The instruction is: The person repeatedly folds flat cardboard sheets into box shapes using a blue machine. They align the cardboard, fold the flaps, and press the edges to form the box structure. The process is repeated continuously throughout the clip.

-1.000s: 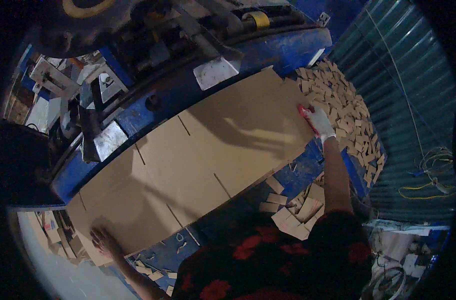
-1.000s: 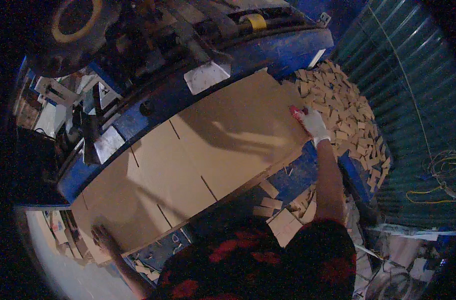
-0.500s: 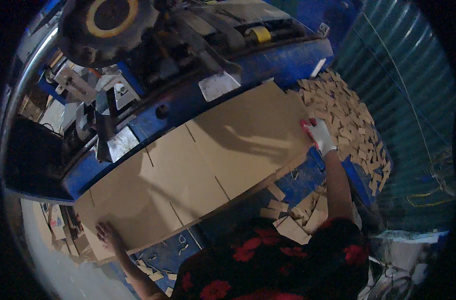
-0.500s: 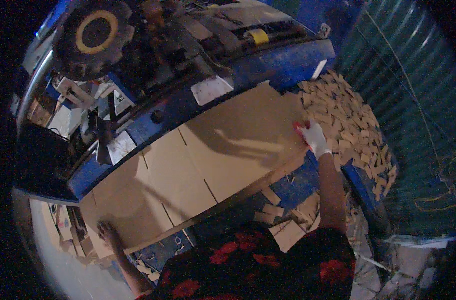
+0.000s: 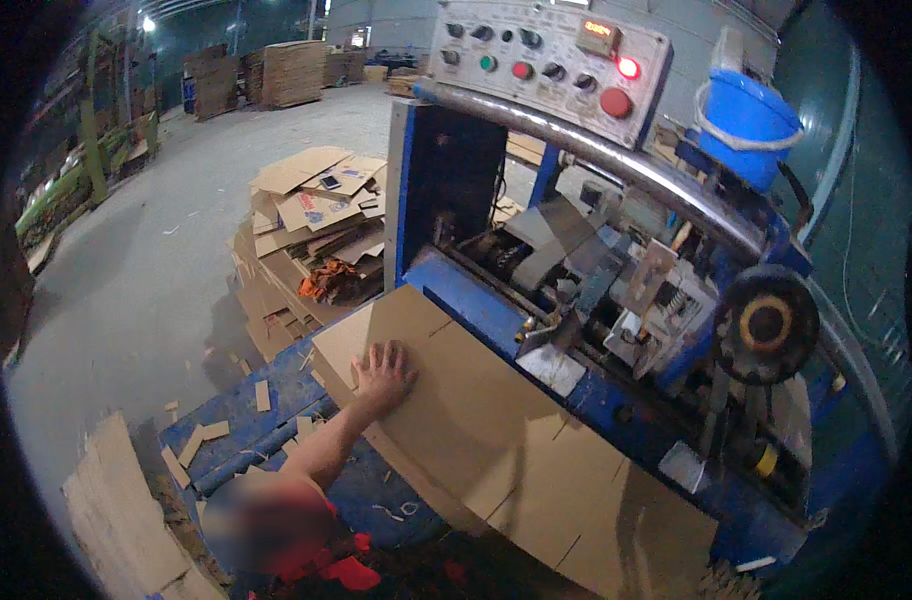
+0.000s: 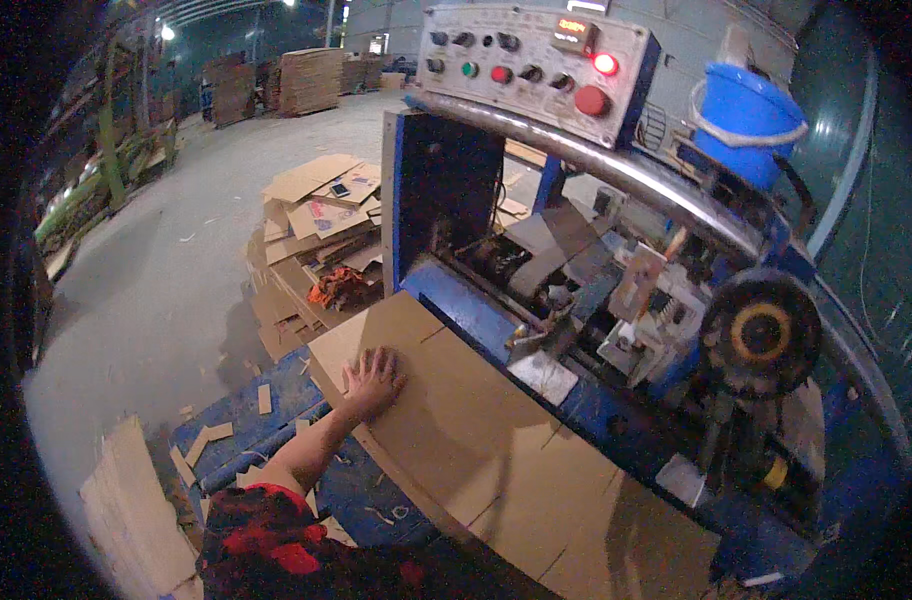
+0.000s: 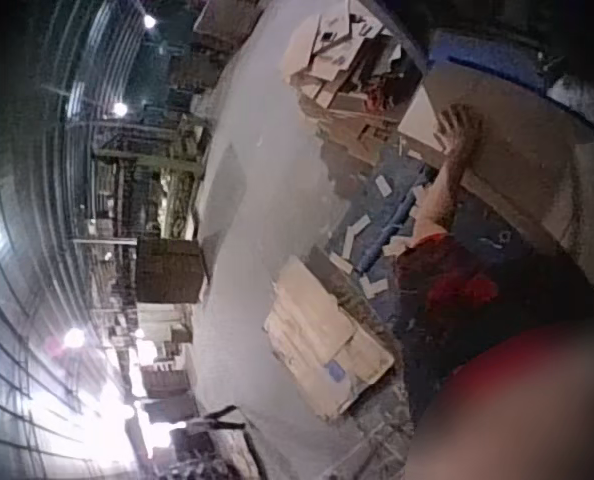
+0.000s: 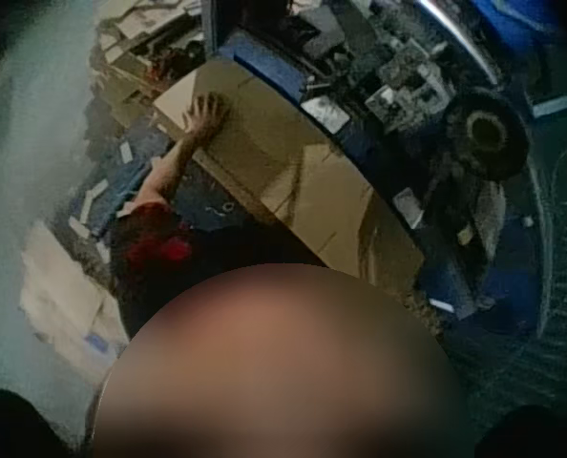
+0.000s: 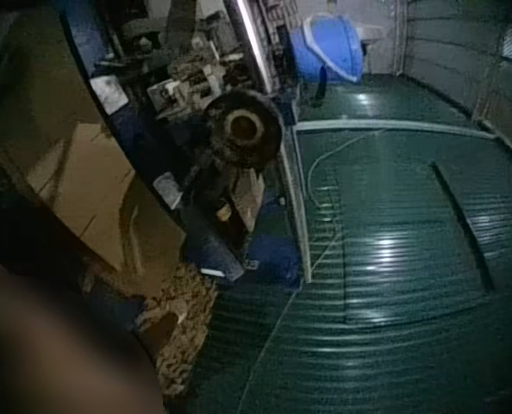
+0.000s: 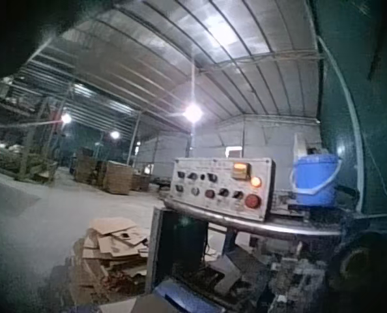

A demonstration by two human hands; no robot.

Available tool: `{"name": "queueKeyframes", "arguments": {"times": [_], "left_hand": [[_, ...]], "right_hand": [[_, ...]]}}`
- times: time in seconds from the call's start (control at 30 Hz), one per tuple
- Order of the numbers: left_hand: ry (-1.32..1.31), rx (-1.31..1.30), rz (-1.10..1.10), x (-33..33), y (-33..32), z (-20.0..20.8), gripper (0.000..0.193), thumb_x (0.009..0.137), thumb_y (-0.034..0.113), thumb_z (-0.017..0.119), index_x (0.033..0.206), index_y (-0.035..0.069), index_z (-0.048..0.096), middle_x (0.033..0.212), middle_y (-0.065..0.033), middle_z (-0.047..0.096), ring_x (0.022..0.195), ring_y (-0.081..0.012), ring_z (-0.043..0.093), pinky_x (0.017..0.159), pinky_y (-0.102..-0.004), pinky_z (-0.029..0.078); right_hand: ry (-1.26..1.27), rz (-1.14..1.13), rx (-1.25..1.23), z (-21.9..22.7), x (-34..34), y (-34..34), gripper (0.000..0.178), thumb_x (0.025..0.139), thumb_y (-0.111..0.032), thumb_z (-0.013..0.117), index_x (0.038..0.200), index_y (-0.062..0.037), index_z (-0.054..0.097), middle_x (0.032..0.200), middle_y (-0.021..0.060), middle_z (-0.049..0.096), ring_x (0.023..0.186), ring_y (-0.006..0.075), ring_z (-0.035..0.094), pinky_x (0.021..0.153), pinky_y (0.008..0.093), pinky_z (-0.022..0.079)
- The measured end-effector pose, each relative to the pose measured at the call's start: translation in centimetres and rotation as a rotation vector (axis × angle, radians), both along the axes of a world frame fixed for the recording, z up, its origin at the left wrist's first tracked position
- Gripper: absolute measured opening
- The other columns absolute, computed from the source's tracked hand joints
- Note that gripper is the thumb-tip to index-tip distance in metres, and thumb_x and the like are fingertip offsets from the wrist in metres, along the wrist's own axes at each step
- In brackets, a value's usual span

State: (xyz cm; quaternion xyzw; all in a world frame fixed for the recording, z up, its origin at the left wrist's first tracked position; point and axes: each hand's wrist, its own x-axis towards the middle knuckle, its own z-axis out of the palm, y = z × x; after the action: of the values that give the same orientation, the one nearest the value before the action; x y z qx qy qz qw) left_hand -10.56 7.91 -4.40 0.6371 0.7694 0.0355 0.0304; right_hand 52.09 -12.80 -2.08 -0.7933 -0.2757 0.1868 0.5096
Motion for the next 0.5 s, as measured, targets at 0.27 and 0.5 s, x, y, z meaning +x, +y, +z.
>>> {"name": "queueKeyframes", "arguments": {"times": [0.27,0.5], "left_hand": [[-0.283,0.715,-0.223,0.5,11.0,9.9,0.079,0.082,0.033,0.067,0.145,0.009,0.026,0.148,-0.0119,0.031,0.134,-0.0351,0.032,0.102,-0.0512,0.037],[-0.113,1.291,-0.307,2.2,25.8,34.4,0.043,0.072,0.008,0.064,0.111,0.002,0.048,0.139,-0.0232,0.039,0.115,-0.0435,0.048,0.095,-0.0505,0.043]], "right_hand": [[0.004,-0.039,-0.006,0.9,-3.3,1.1,0.052,0.089,-0.023,0.062,0.133,-0.0058,0.04,0.124,0.0106,0.053,0.101,0.0188,0.059,0.084,0.032,0.051],[0.018,-0.165,0.016,-0.5,-3.0,-0.5,0.059,0.089,-0.024,0.061,0.139,-0.0064,0.033,0.13,0.0117,0.05,0.104,0.0185,0.058,0.085,0.0324,0.05]]}}
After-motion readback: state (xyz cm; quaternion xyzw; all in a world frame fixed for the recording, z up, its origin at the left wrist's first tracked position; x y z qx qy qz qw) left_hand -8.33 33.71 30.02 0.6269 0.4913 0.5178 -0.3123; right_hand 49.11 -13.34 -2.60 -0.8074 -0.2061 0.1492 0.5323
